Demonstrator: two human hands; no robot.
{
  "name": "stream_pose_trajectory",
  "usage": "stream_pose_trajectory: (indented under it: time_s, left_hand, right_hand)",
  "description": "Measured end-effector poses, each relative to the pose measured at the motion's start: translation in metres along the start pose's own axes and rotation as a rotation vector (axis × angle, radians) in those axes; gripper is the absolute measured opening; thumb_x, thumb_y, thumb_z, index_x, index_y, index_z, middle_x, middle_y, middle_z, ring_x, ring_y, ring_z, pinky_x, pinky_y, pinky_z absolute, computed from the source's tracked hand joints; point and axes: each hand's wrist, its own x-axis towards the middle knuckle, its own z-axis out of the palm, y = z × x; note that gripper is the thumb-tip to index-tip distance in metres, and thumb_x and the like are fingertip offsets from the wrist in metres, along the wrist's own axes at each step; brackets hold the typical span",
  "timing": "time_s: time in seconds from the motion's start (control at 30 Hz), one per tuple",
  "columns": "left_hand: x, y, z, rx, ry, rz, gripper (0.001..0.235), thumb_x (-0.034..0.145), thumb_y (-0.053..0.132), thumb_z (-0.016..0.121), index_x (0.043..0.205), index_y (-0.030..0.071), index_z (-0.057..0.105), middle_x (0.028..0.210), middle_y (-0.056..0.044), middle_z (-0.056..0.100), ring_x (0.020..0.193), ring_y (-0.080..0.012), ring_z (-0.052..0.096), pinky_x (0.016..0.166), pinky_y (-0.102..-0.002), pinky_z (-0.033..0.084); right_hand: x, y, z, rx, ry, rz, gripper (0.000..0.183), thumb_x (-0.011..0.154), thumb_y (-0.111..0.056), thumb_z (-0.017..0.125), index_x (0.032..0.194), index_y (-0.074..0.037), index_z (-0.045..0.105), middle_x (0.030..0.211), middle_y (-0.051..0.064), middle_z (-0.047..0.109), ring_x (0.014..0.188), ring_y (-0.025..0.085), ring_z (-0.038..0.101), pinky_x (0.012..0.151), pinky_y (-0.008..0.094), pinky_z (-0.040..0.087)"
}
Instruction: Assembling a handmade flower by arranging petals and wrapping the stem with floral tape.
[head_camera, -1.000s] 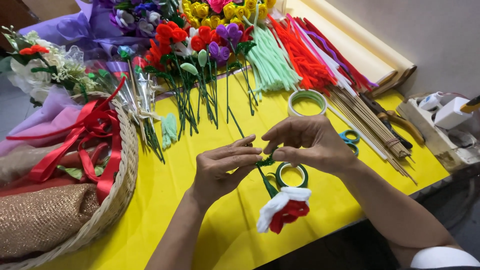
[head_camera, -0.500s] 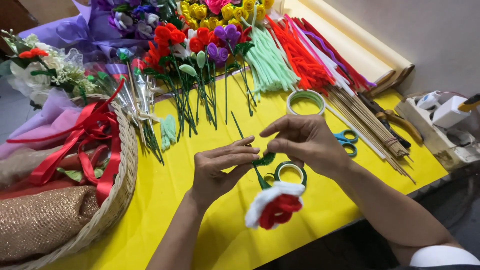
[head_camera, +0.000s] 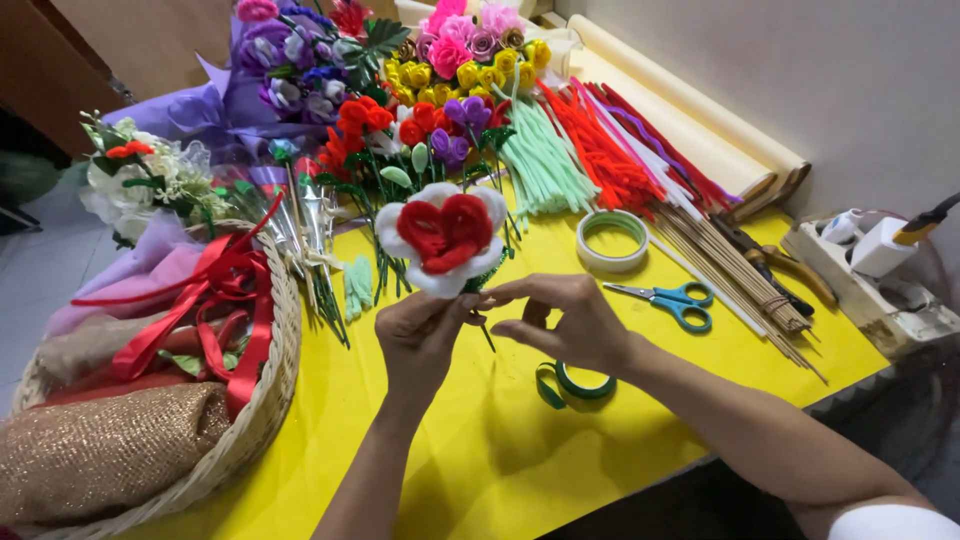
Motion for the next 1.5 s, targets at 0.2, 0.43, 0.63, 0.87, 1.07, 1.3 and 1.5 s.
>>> stream_pose_trajectory:
  time_s: [0.2, 0.43, 0.63, 0.87, 1.07, 1.3, 1.5]
  left_hand:
    - [0.000, 0.006, 0.008, -0.013, 0.029, -0.003, 0.013, 0.086, -0.010, 0.073, 0.098, -0.006, 0.077, 0.082, -0.017, 0.079, 0.075, -0.0149, 0.073, 0.064, -0.031, 0.066]
    - [-0.003, 0.003, 0.006, 0.061, 0.013, -0.067, 0.022, 0.085, -0.007, 0.077, 0.106, -0.002, 0.078, 0.090, -0.019, 0.080, 0.080, -0.0196, 0.076, 0.067, -0.031, 0.066]
    - [-0.005, -0.001, 0.005, 0.047, 0.029, -0.144, 0.017, 0.087, -0.005, 0.076, 0.104, -0.003, 0.078, 0.091, -0.020, 0.080, 0.080, -0.0243, 0.077, 0.069, -0.034, 0.066]
    - [-0.007, 0.000, 0.010, -0.105, 0.004, -0.286, 0.016, 0.086, -0.004, 0.076, 0.102, -0.004, 0.078, 0.091, -0.020, 0.080, 0.083, -0.0259, 0.078, 0.074, -0.037, 0.067]
    - [-0.008, 0.002, 0.014, -0.088, -0.030, -0.232, 0.016, 0.084, -0.007, 0.076, 0.099, -0.002, 0.079, 0.089, -0.020, 0.080, 0.087, -0.0258, 0.077, 0.075, -0.038, 0.068]
    - [-0.006, -0.006, 0.006, 0.028, -0.016, -0.123, 0.017, 0.084, -0.009, 0.076, 0.098, 0.001, 0.080, 0.087, -0.018, 0.080, 0.086, -0.0240, 0.076, 0.074, -0.036, 0.067]
    - [0.012, -0.030, -0.005, 0.024, -0.081, -0.049, 0.019, 0.085, -0.006, 0.078, 0.101, 0.005, 0.080, 0.096, -0.019, 0.079, 0.093, -0.0309, 0.076, 0.086, -0.039, 0.064]
  right_hand:
    - [-0.008, 0.022, 0.017, -0.059, -0.079, -0.063, 0.015, 0.084, 0.002, 0.079, 0.099, 0.000, 0.079, 0.078, 0.013, 0.079, 0.053, 0.022, 0.074, 0.051, 0.028, 0.059]
    - [-0.013, 0.038, 0.026, -0.039, -0.011, -0.040, 0.014, 0.087, 0.003, 0.076, 0.098, -0.005, 0.082, 0.076, 0.009, 0.079, 0.060, 0.019, 0.077, 0.060, 0.030, 0.062]
    - [-0.002, 0.015, 0.014, -0.033, -0.048, -0.108, 0.015, 0.083, 0.000, 0.080, 0.098, -0.002, 0.080, 0.070, 0.012, 0.077, 0.058, 0.022, 0.075, 0.061, 0.034, 0.062]
    - [0.011, 0.014, -0.018, -0.160, 0.311, -0.301, 0.054, 0.077, -0.010, 0.089, 0.125, 0.002, 0.068, 0.103, 0.013, 0.075, 0.096, 0.028, 0.075, 0.091, 0.042, 0.060]
    - [0.001, 0.036, -0.028, -0.235, 0.257, -0.457, 0.018, 0.084, -0.006, 0.082, 0.101, -0.003, 0.077, 0.093, 0.014, 0.074, 0.081, 0.031, 0.075, 0.077, 0.041, 0.061]
    - [0.004, 0.023, -0.020, -0.486, 0.285, -0.739, 0.011, 0.086, -0.003, 0.080, 0.097, -0.008, 0.077, 0.089, 0.016, 0.072, 0.077, 0.034, 0.074, 0.073, 0.042, 0.063]
    - [0.015, 0.018, -0.022, -0.237, 0.159, -0.445, 0.026, 0.092, -0.013, 0.077, 0.112, 0.003, 0.072, 0.109, 0.020, 0.074, 0.095, 0.034, 0.076, 0.081, 0.040, 0.060]
